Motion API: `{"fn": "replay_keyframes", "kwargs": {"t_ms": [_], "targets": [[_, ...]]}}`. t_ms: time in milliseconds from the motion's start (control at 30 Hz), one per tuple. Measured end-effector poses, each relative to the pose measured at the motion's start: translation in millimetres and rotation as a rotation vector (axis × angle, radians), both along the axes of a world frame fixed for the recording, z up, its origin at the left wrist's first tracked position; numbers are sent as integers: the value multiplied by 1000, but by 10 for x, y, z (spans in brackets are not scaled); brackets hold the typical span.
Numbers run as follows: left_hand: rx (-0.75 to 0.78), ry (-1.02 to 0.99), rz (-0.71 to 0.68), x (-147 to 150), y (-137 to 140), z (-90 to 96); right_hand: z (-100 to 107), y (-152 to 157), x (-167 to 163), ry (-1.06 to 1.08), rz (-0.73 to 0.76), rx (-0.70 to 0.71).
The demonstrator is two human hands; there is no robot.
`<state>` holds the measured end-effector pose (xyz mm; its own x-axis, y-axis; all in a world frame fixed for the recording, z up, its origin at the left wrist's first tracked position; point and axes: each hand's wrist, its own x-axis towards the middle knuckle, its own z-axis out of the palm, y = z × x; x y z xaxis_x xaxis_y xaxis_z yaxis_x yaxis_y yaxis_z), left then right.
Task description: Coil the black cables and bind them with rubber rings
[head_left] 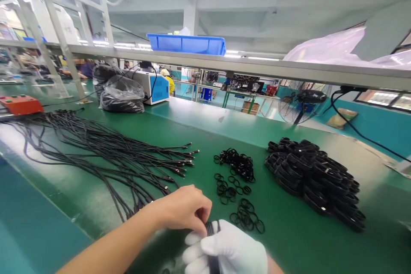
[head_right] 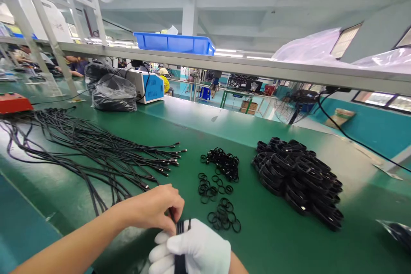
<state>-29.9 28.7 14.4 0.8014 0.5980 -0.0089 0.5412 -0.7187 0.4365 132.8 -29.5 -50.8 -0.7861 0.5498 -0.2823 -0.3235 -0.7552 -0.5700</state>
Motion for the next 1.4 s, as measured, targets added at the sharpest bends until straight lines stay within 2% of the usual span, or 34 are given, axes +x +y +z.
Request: {"fn": "replay_keyframes", "kwargs": {"t_ms": [67, 133, 200, 233, 300, 367, 400, 533, 567, 633, 767, 833, 900, 1000, 1133, 1233, 1400], "targets": [[116, -117, 40, -20, -10, -58, -31, 6, -28, -29, -52, -26], [322, -252, 130, -36, -70, -109, -55, 23, -38, -57, -118, -15], [492, -329, 158, -42, -149, -147, -72, 40, -29, -75, -157, 18], [536, -334, 131, -42, -184, -159, -76, 46, -17, -72, -161, 30], [524, -294, 63, -36, -226, -166, -74, 45, 15, -43, -142, 35], [376, -246, 41, -33, -228, -156, -59, 30, 55, 6, -109, 28], [245, -253, 53, -34, -219, -151, -49, 18, 76, 35, -89, 30], [-612, -544, 226, -30, -199, -213, -33, -29, 124, 151, 4, 95], [-765, -600, 252, -15, -212, -257, -43, -35, 125, 173, 5, 114], [-942, -697, 259, 46, -261, -372, -78, -38, 121, 195, -22, 149], [-1135, -1033, 230, 255, -386, -578, -129, -6, 140, 113, -19, 241], [-1082, -1131, 259, 352, -431, -590, -95, 15, 169, 81, -12, 285], [-997, -1135, 316, 413, -465, -521, -19, 32, 203, 81, -45, 317], [-890, -1029, 362, 435, -524, -325, 105, 58, 259, 66, -105, 361], [-669, -861, 439, 437, -617, -157, 171, 91, 379, -114, 21, 533], [-540, -845, 454, 455, -676, -223, 213, 85, 504, -239, 111, 603], [-177, -862, 382, 445, -749, -431, 436, 29, 652, -292, 259, 584]]}}
